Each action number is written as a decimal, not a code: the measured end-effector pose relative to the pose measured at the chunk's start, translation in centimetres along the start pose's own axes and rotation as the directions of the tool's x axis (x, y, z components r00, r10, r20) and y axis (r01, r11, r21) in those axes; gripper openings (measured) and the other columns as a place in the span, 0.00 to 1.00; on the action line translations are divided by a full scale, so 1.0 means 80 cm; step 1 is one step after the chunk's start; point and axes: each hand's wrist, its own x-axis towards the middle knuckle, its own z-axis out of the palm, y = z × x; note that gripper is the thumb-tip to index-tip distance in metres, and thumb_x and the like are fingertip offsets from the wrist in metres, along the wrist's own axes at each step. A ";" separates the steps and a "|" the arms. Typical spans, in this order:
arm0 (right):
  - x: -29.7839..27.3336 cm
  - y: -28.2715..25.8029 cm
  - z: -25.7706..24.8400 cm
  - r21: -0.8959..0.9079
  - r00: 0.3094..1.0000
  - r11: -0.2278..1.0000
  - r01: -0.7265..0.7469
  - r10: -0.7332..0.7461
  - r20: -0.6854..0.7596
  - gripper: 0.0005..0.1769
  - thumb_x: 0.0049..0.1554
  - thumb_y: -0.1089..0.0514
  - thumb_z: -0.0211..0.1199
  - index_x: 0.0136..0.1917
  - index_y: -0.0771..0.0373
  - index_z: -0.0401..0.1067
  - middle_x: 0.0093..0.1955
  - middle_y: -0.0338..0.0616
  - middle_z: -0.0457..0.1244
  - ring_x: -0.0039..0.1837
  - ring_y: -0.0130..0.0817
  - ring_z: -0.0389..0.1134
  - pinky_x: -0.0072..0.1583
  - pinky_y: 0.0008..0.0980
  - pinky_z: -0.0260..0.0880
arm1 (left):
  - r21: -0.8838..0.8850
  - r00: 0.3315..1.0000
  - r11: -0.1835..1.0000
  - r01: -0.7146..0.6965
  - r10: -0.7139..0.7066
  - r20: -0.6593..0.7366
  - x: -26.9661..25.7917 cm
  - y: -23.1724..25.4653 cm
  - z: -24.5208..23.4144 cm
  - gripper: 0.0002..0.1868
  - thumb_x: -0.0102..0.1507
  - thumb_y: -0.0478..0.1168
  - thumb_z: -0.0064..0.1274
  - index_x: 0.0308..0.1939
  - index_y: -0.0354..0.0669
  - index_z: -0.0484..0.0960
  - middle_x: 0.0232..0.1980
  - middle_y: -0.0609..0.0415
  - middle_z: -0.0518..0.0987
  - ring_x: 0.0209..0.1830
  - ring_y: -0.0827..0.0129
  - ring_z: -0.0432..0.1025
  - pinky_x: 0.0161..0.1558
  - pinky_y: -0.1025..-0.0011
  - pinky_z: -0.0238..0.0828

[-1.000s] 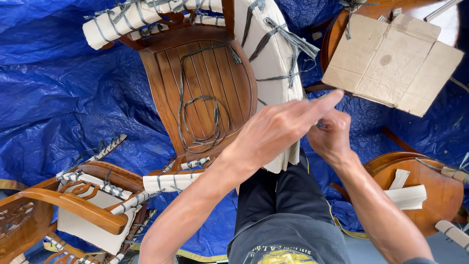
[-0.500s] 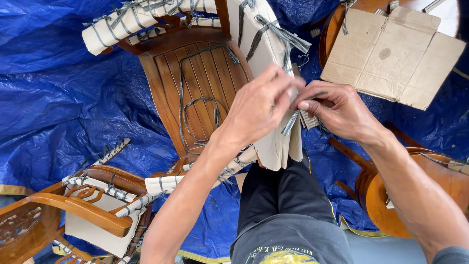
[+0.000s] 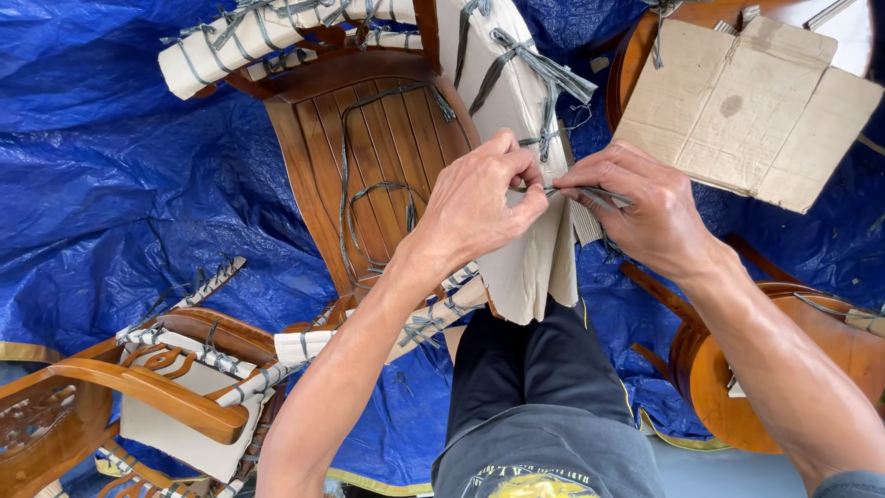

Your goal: Wrapping wooden chairs with cardboard and securing them with plastic ties for protection during transport.

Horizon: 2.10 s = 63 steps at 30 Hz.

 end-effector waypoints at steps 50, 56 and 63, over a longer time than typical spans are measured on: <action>-0.066 -0.035 0.145 0.537 0.620 0.768 -0.349 0.619 -0.483 0.12 0.69 0.59 0.60 0.61 0.69 0.76 0.61 0.42 0.68 0.60 0.24 0.67 0.60 0.23 0.66 | -0.995 0.894 0.015 -0.096 -0.439 -0.092 -0.036 -0.052 0.128 0.20 0.77 0.53 0.37 0.36 0.45 0.68 0.33 0.58 0.70 0.38 0.71 0.70 0.43 0.72 0.68; -0.063 -0.020 0.140 0.544 0.626 0.809 -0.222 0.546 -0.557 0.09 0.71 0.60 0.60 0.53 0.69 0.74 0.55 0.41 0.69 0.50 0.22 0.64 0.51 0.21 0.63 | -0.990 0.886 0.105 -0.098 -0.445 -0.135 -0.045 -0.052 0.127 0.20 0.77 0.52 0.37 0.37 0.44 0.70 0.36 0.56 0.75 0.43 0.70 0.74 0.44 0.73 0.69; -0.051 0.004 0.100 0.597 0.824 0.767 -0.234 0.482 -0.297 0.07 0.70 0.61 0.60 0.52 0.69 0.72 0.53 0.43 0.69 0.50 0.24 0.70 0.52 0.25 0.72 | -0.400 0.827 0.874 -0.275 0.003 -0.562 -0.081 -0.001 0.096 0.10 0.77 0.43 0.51 0.48 0.40 0.81 0.52 0.55 0.83 0.53 0.72 0.79 0.53 0.73 0.76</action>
